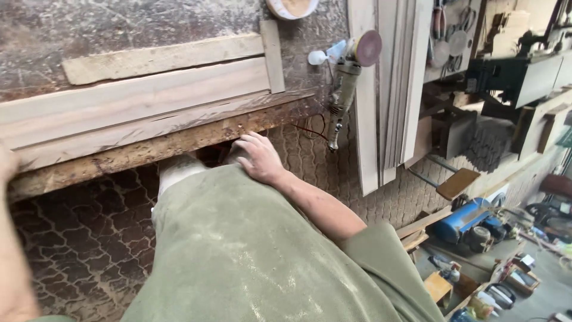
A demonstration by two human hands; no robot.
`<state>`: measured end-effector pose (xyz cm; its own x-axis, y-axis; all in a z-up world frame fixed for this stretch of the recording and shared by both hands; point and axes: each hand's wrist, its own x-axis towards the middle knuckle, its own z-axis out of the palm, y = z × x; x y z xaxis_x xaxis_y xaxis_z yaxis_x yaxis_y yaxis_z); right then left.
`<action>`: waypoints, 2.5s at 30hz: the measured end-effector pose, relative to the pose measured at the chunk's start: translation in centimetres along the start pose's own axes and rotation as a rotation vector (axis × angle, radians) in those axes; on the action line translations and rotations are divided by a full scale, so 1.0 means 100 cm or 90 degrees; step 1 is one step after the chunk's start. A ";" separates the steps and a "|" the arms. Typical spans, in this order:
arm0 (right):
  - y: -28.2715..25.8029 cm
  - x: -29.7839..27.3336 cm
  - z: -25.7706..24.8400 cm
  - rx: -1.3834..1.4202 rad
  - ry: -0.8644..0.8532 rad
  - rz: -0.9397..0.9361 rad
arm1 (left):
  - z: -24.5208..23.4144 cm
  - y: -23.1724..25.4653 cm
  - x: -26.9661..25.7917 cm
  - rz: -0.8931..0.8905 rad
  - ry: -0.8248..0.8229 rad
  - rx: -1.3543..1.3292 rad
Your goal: Sanding wooden planks with a power sander and filling imperfections with glue and wood dust.
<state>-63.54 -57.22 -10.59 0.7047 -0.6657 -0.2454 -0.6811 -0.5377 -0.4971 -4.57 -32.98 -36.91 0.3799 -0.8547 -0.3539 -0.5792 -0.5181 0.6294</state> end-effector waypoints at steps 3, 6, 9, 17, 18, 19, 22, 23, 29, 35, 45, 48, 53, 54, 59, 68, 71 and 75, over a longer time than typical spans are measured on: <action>0.077 -0.031 0.015 0.034 0.236 0.062 | -0.033 0.160 -0.030 -0.332 0.030 0.128; 0.114 -0.030 -0.056 0.044 0.461 0.136 | 0.026 0.187 -0.068 -0.103 0.391 0.470; 0.212 -0.038 -0.084 -0.092 0.447 0.263 | 0.073 0.269 -0.113 0.017 0.384 0.355; 0.366 0.017 -0.089 0.141 0.162 0.587 | 0.247 0.357 -0.292 -0.679 0.091 -0.193; 0.359 0.025 -0.095 0.173 0.179 0.616 | 0.267 0.355 -0.320 -0.767 0.092 -0.308; 0.343 0.026 -0.094 0.179 0.167 0.584 | 0.281 0.340 -0.347 -0.779 0.124 -0.320; 0.313 0.025 -0.108 0.204 0.236 0.493 | 0.343 0.304 -0.403 -0.799 0.135 -0.264; 0.306 0.018 -0.109 0.345 0.313 0.479 | 0.363 0.290 -0.417 -0.785 0.093 -0.195; 0.218 -0.067 -0.145 0.591 0.277 0.308 | 0.391 0.268 -0.436 -0.761 -0.117 -0.183; 0.140 -0.153 -0.114 0.786 -0.035 0.377 | 0.367 0.236 -0.452 -0.749 -0.111 -0.181; -0.045 -0.157 -0.005 0.455 -0.272 0.104 | 0.240 0.158 -0.480 -0.670 0.006 -0.284; -0.088 -0.141 0.001 0.378 -0.327 0.008 | 0.248 0.108 -0.469 -0.675 0.130 -0.275; -0.184 -0.094 0.000 0.418 -0.392 -0.125 | 0.129 0.228 -0.446 -0.538 0.110 -0.423; -0.199 -0.085 0.003 0.428 -0.401 -0.171 | 0.094 0.272 -0.449 -0.438 0.068 -0.468; -0.330 -0.050 -0.004 0.600 -0.387 -0.308 | -0.011 0.391 -0.427 -0.250 0.056 -0.609; -0.412 0.013 0.037 0.814 -0.325 -0.204 | -0.071 0.350 -0.388 -0.319 0.310 -0.845; -0.413 0.026 0.073 0.877 -0.246 0.048 | -0.049 0.295 -0.371 -0.478 0.221 -0.583; -0.409 0.070 0.101 0.955 -0.164 0.294 | -0.086 0.277 -0.335 -0.501 -0.010 -0.350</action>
<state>-28.76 -34.63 -0.40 0.6212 -0.4342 -0.6523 -0.1420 0.7563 -0.6386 -27.14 -18.39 -1.68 0.5032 -0.2710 -0.8206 0.2586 -0.8588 0.4422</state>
